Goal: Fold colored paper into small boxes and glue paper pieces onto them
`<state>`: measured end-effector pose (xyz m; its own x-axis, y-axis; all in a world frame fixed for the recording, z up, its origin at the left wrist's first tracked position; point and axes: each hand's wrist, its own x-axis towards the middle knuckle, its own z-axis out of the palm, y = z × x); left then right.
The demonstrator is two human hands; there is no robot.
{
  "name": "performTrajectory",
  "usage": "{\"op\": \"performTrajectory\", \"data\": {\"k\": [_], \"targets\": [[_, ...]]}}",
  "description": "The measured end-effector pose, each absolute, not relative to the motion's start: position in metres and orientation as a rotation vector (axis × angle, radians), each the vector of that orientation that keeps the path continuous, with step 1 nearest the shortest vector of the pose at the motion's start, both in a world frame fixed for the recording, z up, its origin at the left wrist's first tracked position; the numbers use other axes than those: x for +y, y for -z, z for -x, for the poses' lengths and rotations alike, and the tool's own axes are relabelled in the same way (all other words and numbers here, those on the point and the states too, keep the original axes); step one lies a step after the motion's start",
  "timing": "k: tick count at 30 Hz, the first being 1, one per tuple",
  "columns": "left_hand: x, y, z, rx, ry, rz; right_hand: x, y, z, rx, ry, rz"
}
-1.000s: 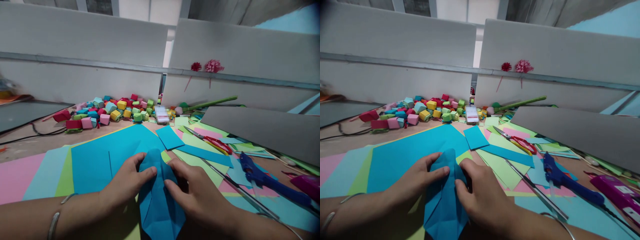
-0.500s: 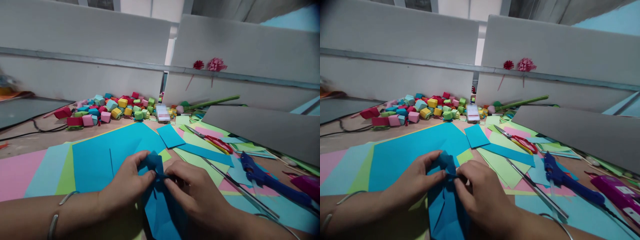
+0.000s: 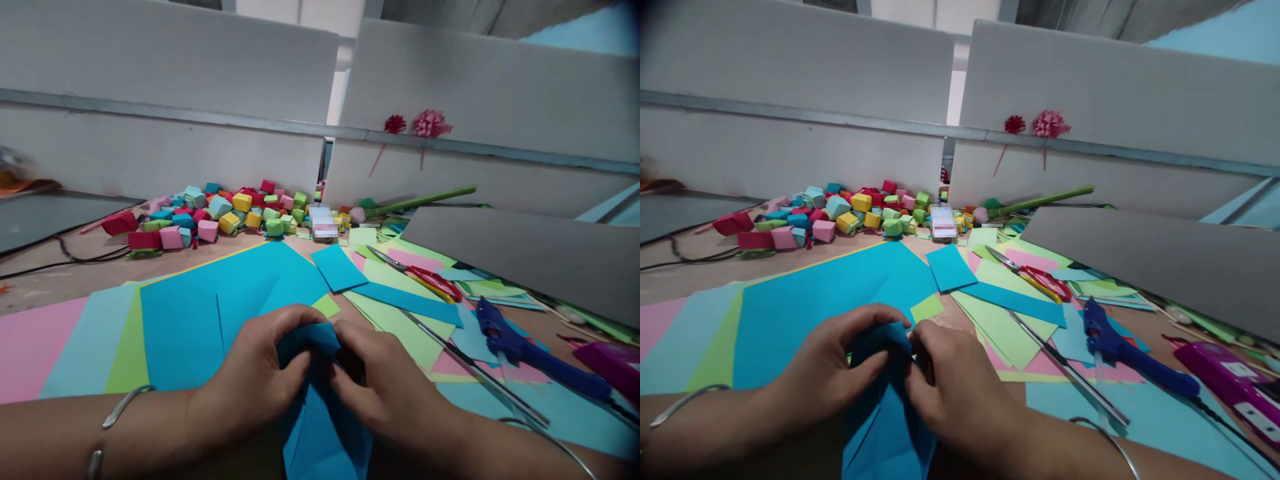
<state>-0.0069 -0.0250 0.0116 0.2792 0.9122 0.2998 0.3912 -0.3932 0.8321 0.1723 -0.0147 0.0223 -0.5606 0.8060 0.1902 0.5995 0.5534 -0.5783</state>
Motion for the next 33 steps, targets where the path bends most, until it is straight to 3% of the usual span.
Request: {"op": "performTrajectory", "data": {"k": [5, 11, 33], "targets": [[-0.024, -0.009, 0.005, 1.153, -1.167, -1.696, -0.012, -0.023, -0.175, -2.229, -0.754, 1.075], [-0.025, -0.011, 0.003, 1.061, -1.06, -1.531, 0.0, -0.016, -0.179, -2.067, -0.821, 1.135], [-0.013, -0.005, 0.008, 1.107, -1.1, -1.625, 0.004, -0.012, -0.178, -2.06, -0.762, 1.126]]}}
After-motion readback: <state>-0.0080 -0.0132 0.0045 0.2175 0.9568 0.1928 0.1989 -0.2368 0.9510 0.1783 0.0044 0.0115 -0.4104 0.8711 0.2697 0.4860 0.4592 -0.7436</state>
